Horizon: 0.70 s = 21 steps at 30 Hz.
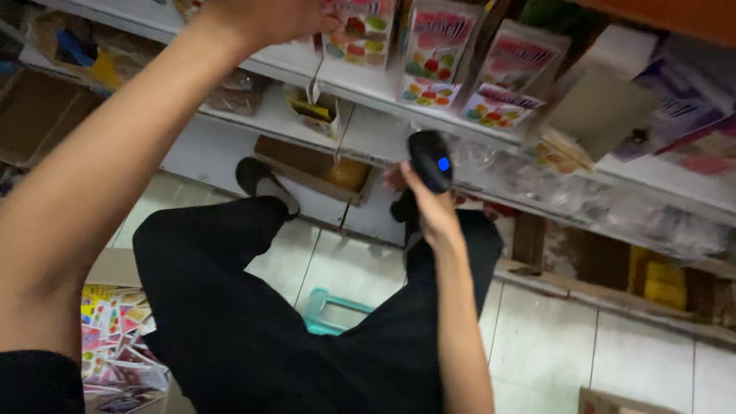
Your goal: The person sits on the floor in a store aisle and repeatedly picks up small packets of candy from a cardboard box. They use a handheld barcode scanner to scan each packet and then place it onto a nearby shelf. The process is repeated for multiple packets.
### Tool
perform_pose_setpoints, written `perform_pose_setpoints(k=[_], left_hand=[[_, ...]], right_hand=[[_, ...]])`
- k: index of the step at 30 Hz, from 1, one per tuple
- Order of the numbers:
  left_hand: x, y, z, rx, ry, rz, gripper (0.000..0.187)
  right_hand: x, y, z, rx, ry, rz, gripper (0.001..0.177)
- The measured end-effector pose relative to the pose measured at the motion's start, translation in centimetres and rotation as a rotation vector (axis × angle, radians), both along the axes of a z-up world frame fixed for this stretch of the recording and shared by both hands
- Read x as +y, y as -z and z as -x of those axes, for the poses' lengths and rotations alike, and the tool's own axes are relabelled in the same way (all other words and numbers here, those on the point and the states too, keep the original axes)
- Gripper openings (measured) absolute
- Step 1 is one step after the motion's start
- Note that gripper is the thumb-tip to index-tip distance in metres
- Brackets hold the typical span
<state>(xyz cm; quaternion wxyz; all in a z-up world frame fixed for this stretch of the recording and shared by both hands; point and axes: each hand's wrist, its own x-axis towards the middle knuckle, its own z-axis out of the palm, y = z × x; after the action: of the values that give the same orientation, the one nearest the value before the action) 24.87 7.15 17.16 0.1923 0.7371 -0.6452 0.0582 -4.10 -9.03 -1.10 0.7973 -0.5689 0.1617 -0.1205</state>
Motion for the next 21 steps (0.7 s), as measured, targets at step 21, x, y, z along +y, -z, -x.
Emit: perform_pose_setpoints(k=[21], left_hand=[[17.2, 28.6, 34.0, 2.499, -0.087, 1.417, 0.035]], right_hand=[[17.5, -20.5, 19.9, -1.133, -0.584, -0.316, 0.019]])
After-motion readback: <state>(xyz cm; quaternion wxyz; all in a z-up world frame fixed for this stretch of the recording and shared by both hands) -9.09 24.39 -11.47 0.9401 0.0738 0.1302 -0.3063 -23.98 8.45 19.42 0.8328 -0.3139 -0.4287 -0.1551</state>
